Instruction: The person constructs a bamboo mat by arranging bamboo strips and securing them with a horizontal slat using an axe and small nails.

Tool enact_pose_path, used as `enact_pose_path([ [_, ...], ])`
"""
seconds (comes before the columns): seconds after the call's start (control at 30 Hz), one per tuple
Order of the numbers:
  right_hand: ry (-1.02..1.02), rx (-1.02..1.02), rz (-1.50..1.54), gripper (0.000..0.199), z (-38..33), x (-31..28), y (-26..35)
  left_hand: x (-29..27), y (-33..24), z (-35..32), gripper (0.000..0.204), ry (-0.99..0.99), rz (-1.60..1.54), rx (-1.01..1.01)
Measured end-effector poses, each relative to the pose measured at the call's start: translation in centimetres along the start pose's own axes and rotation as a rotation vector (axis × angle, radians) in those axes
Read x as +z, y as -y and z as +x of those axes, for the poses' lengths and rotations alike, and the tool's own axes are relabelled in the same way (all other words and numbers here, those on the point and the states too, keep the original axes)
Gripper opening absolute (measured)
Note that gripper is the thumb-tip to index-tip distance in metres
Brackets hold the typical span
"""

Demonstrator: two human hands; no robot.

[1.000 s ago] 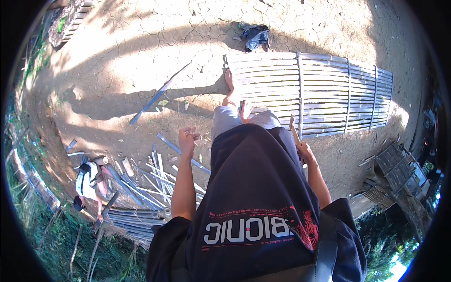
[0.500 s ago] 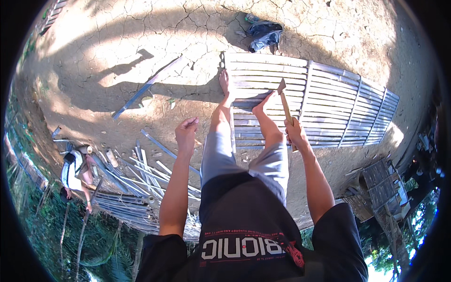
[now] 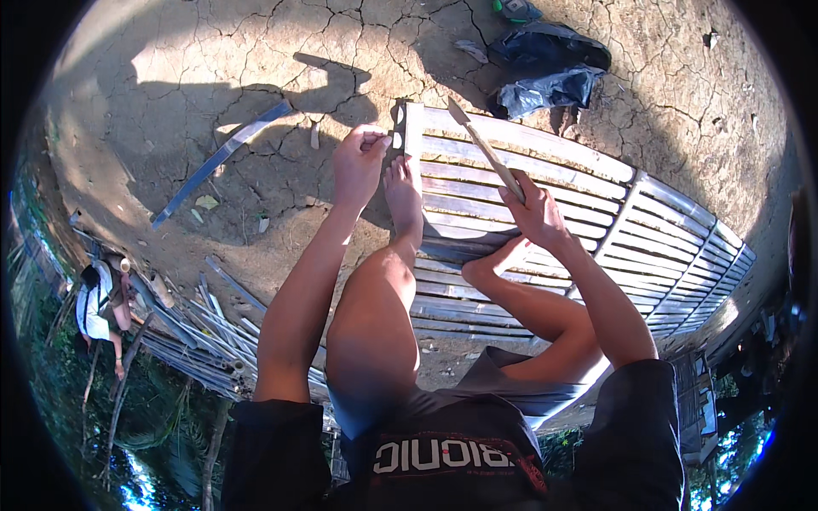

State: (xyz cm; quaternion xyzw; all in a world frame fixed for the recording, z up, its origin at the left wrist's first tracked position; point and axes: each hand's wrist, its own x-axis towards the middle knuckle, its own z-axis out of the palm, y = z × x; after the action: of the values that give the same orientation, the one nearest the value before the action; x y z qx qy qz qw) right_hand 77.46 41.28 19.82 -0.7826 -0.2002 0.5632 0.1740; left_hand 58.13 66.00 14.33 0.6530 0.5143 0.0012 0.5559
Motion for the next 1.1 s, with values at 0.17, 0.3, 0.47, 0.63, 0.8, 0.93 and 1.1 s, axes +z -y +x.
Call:
enact_pose_path([
  [0.17, 0.009, -0.104, -0.033, 0.048, 7.2, 0.3, -1.5, 4.9, 5.6, 4.8, 0.008, -0.032, -0.145, 0.047],
  [0.3, 0.005, -0.118, -0.033, 0.053, 10.2, 0.6, -1.4, 7.1, 8.7, 6.3, 0.009, -0.09, -0.125, 0.113],
  [0.47, -0.051, -0.17, 0.107, 0.044, 10.9, 3.0, -2.3, 8.3, 8.9, 6.2, 0.005, -0.126, -0.042, 0.155],
  [0.63, -0.582, -0.729, -0.161, 0.008, 12.0, 9.9, -3.8, 8.5, 10.2, 6.7, 0.009, -0.202, 0.12, 0.518],
  [0.8, -0.461, -0.541, 0.194, 0.013, 13.6, 12.0, -0.9, 9.4, 10.1, 6.8, 0.009, -0.258, 0.098, 0.593],
  [0.93, -0.364, -0.332, 0.436, 0.021, 12.1, 11.8, 0.2, 9.4, 10.3, 6.7, 0.008, -0.282, 0.111, 0.56],
  [1.1, -0.339, -0.33, 0.296, 0.022, 10.6, 9.7, -1.6, 9.5, 10.8, 6.8, 0.008, -0.276, 0.032, 0.534],
])
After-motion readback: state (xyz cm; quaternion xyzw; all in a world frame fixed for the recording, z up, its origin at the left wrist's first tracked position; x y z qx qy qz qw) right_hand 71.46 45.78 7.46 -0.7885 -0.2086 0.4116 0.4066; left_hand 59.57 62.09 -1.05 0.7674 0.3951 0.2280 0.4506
